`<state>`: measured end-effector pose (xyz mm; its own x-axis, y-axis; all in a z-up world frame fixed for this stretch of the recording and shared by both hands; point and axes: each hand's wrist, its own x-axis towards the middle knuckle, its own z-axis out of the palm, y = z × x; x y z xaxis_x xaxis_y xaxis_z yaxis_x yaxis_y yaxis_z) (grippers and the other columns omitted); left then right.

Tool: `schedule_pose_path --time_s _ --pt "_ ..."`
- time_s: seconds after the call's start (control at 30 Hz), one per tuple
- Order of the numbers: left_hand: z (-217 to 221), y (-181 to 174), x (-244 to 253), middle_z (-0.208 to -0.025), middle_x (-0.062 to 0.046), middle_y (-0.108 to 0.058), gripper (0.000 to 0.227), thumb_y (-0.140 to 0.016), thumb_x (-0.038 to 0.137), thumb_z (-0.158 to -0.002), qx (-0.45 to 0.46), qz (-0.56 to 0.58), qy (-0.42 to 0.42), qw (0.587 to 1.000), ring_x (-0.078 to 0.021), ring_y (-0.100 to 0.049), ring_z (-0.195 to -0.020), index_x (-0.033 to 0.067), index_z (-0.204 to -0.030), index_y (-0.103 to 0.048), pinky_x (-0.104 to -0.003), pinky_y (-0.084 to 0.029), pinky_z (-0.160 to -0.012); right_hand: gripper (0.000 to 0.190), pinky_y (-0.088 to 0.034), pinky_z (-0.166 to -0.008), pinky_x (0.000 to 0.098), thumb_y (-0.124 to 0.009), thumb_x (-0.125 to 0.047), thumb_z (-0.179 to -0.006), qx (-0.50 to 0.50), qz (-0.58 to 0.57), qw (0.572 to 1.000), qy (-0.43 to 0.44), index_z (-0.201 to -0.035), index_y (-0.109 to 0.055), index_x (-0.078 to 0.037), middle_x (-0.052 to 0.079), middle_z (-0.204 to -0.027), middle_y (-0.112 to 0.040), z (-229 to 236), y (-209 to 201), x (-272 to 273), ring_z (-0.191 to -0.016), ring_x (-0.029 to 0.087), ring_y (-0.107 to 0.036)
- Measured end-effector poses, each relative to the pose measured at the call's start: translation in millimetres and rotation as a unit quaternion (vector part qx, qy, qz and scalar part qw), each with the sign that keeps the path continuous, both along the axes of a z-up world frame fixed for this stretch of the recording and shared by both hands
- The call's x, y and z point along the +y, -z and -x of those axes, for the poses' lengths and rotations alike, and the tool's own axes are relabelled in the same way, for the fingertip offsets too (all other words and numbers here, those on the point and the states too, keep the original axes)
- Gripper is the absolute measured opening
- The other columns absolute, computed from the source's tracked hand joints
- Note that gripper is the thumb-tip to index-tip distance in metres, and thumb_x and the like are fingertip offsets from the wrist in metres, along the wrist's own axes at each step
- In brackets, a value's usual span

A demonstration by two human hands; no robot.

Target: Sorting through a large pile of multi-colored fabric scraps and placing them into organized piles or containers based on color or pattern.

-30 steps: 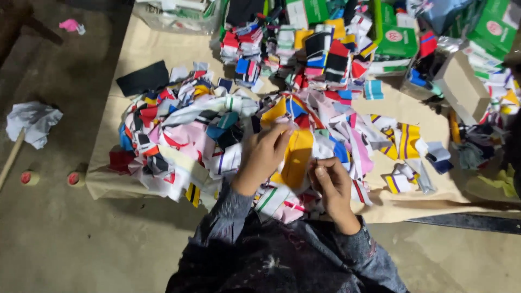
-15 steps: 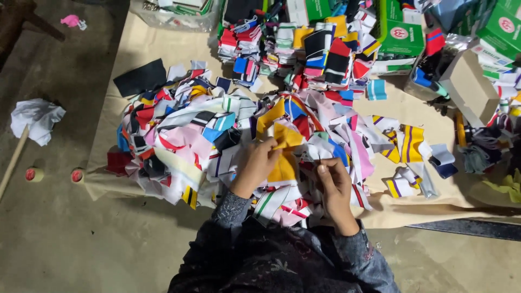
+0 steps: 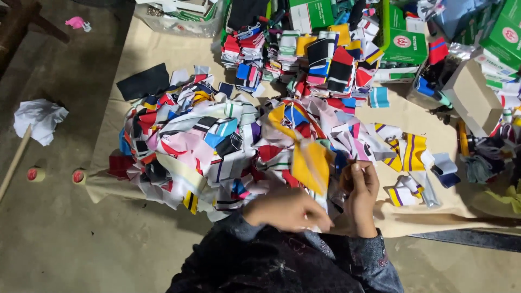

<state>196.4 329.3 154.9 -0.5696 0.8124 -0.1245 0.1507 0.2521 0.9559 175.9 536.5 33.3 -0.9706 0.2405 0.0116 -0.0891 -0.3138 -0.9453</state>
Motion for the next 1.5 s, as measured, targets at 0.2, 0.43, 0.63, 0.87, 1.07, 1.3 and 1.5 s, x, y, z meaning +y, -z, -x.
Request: schedule_pose_path --time_s 0.2,0.43,0.63,0.87,1.07,1.3,1.5 --pt "85.7 89.2 -56.1 -0.097 -0.002 -0.077 0.019 -0.064 0.017 -0.093 0.289 0.088 -0.384 0.873 -0.0251 -0.073 -0.094 0.0214 -0.110 -0.071 -0.035 -0.058 -0.076 0.009 -0.027 -0.041 0.0206 -0.058 -0.012 -0.105 -0.002 -0.050 0.999 0.012 -0.101 -0.061 -0.005 0.007 -0.066 -0.052 -9.0 9.3 8.1 -0.046 0.010 -0.049" --pt "128.5 113.1 -52.5 -0.127 -0.017 -0.066 0.059 -0.072 0.009 -0.085 0.387 0.079 -0.246 0.885 -0.0400 -0.061 -0.118 0.0137 -0.142 -0.057 -0.051 -0.047 -0.102 0.018 -0.055 -0.074 0.0430 -0.066 -0.018 -0.100 -0.018 -0.365 0.928 -0.071 -0.109 -0.068 -0.002 0.021 -0.094 -0.072 -34.7 -51.3 -19.2 -0.086 0.033 -0.071" --pt "124.6 90.4 -65.5 -0.076 -0.002 -0.069 0.002 -0.073 0.017 -0.089 0.376 -0.039 -0.311 0.872 -0.0278 -0.068 -0.079 0.0165 -0.091 -0.074 -0.036 -0.054 -0.073 0.017 -0.052 -0.063 0.0399 -0.069 -0.022 -0.097 -0.025 -0.396 0.913 -0.100 -0.105 -0.066 -0.007 0.014 -0.071 -0.072 -36.1 -4.5 -21.9 -0.066 0.030 -0.070" --pt "71.9 22.9 -113.1 -0.074 -0.008 -0.072 0.006 -0.069 0.021 -0.095 0.221 -0.035 -0.324 0.919 -0.0274 -0.071 -0.075 0.0158 -0.093 -0.072 -0.037 -0.055 -0.073 0.015 -0.046 -0.054 0.0257 -0.064 -0.024 -0.099 -0.093 -0.111 0.989 -0.019 -0.099 -0.061 -0.009 0.006 -0.083 -0.060 21.0 15.3 20.9 -0.067 0.016 -0.057" --pt "27.6 -28.7 -96.3 -0.098 -0.025 -0.075 0.024 -0.068 0.019 -0.091 0.061 0.041 -0.117 0.990 -0.0462 -0.070 -0.098 0.0002 -0.105 -0.074 -0.053 -0.055 -0.087 0.019 -0.046 -0.057 0.0208 -0.064 -0.024 -0.102 0.002 -0.097 0.994 -0.041 -0.096 -0.055 -0.009 0.009 -0.083 -0.062 61.4 -57.5 18.2 -0.067 0.012 -0.059" --pt "38.0 24.6 -19.7 -0.080 -0.014 -0.072 0.030 -0.077 0.039 -0.086 0.149 -0.132 -0.203 0.959 -0.0333 -0.071 -0.077 0.0094 -0.086 -0.072 -0.040 -0.055 -0.066 0.016 -0.050 -0.069 0.0315 -0.067 -0.007 -0.098 0.153 -0.139 0.971 -0.116 -0.103 -0.057 0.005 0.018 -0.082 -0.061 73.0 -133.2 -21.8 -0.075 0.021 -0.061" --pt "21.3 73.5 26.0 -0.067 -0.002 -0.070 0.029 -0.077 0.044 -0.084 0.128 -0.174 -0.243 0.946 -0.0157 -0.066 -0.056 0.0186 -0.073 -0.071 -0.022 -0.051 -0.055 0.015 -0.036 -0.048 0.0261 -0.062 -0.003 -0.111 0.245 -0.171 0.954 -0.016 -0.100 -0.052 0.001 0.015 -0.079 -0.055 135.5 -140.7 -26.5 -0.053 0.014 -0.046"
